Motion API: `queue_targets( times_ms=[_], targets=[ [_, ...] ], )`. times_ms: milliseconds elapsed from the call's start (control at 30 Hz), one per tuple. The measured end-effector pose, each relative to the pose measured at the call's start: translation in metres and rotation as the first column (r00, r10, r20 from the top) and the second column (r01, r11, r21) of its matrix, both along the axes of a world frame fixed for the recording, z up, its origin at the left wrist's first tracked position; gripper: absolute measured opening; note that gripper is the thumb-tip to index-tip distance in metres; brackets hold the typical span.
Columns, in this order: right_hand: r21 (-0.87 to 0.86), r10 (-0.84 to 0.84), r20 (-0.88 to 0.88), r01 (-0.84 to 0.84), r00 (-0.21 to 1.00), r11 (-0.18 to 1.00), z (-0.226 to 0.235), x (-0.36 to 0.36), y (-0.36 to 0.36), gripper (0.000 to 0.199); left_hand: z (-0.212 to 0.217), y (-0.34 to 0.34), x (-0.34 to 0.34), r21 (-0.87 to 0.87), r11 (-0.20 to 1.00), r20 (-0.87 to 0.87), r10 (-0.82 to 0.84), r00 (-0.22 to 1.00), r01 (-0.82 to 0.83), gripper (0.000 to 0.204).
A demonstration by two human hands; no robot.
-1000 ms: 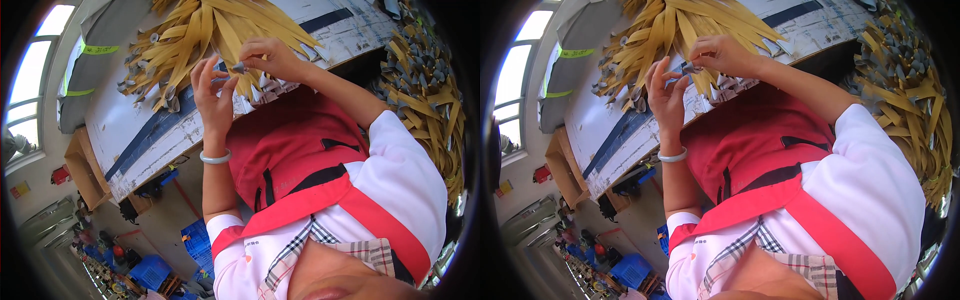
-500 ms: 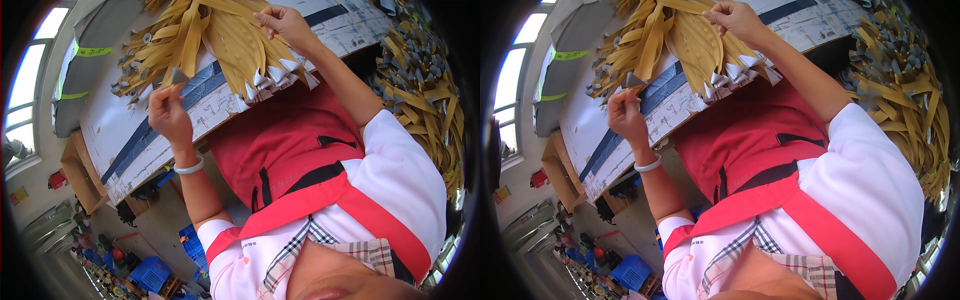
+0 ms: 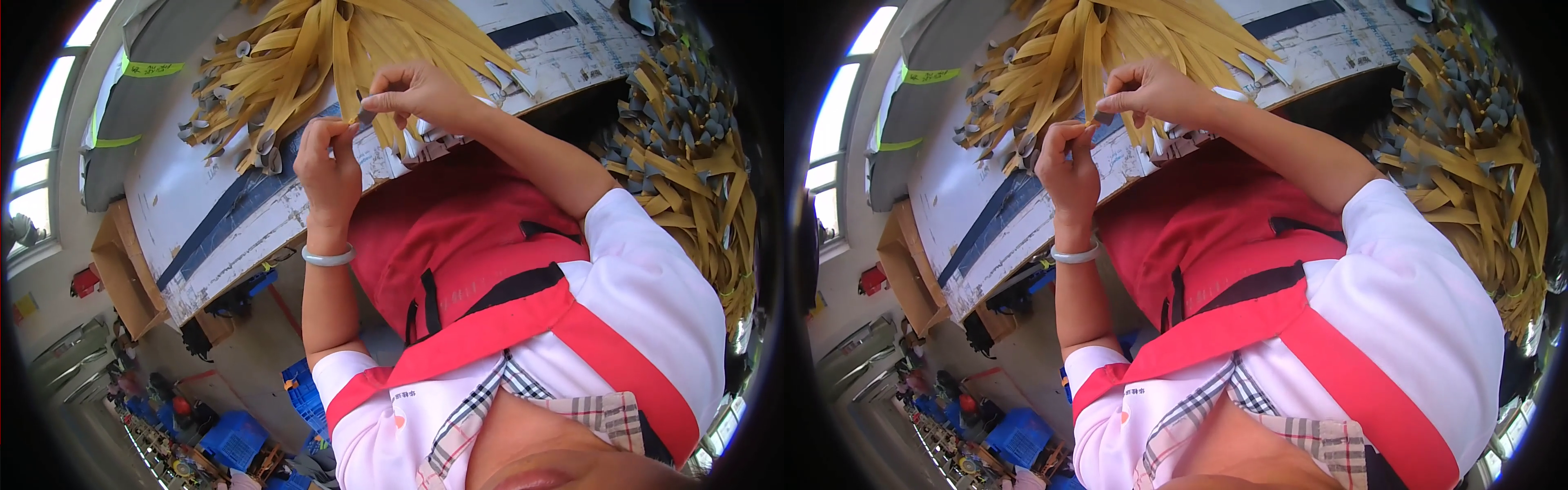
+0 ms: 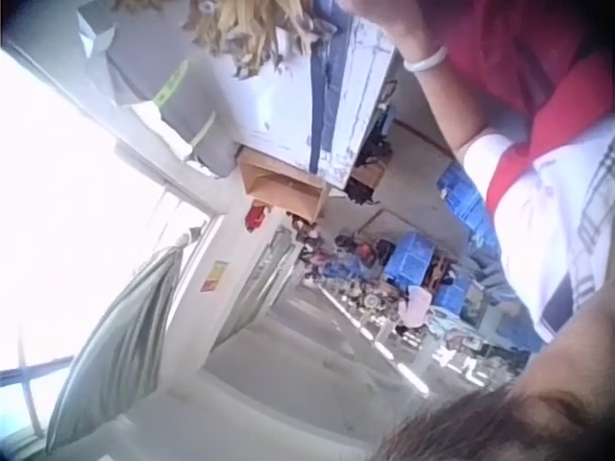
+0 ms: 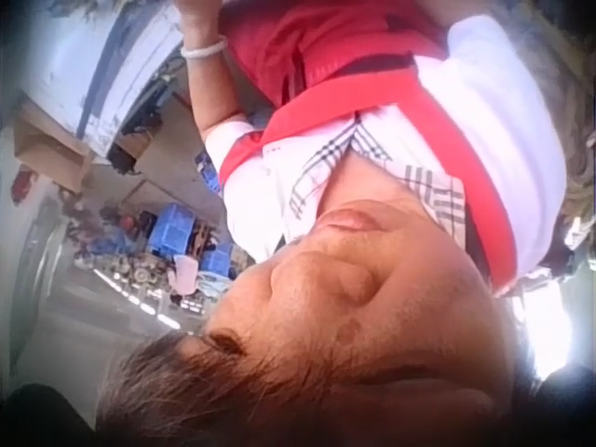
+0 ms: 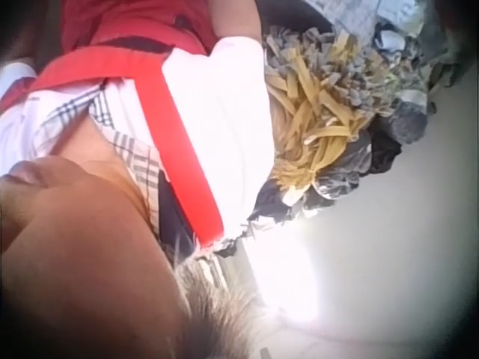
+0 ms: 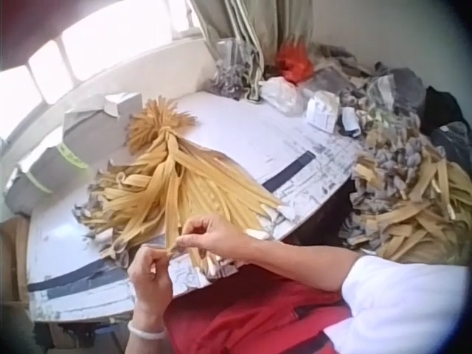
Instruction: Assembling yellow straps by attaching white plastic components.
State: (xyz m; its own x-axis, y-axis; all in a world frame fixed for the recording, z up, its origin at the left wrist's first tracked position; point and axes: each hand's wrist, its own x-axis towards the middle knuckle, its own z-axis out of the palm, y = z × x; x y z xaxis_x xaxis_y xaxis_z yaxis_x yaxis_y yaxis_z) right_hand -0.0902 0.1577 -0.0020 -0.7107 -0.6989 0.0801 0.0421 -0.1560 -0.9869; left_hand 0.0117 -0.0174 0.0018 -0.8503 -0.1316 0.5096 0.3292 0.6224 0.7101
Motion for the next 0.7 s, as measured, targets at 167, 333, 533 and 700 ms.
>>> queue_targets(
  times_ms=[167,333,533,700],
  targets=[
    [0.239,-0.065,-0.558,0.236,0.827,0.942,0.014,-0.002,0.026,0.023,0.016,-0.077,0.017,0.500,0.733,-0.135,0.592,0.795,-0.461,0.011],
    [0.292,0.029,-0.758,0.299,0.651,0.908,0.002,0.011,0.045,0.020,-0.008,-0.031,0.033,-0.086,0.995,-0.008,0.040,0.999,-0.041,0.024],
    [0.332,-0.017,-0.642,0.298,0.766,0.895,0.007,0.015,0.039,0.016,-0.027,0.038,0.006,-0.345,0.909,0.080,-0.221,0.972,0.235,0.022],
    [0.293,0.037,-0.557,0.155,0.830,0.943,0.008,0.014,0.048,0.014,-0.019,0.021,0.005,0.228,0.935,0.208,-0.320,0.924,0.273,0.015]
  ],
)
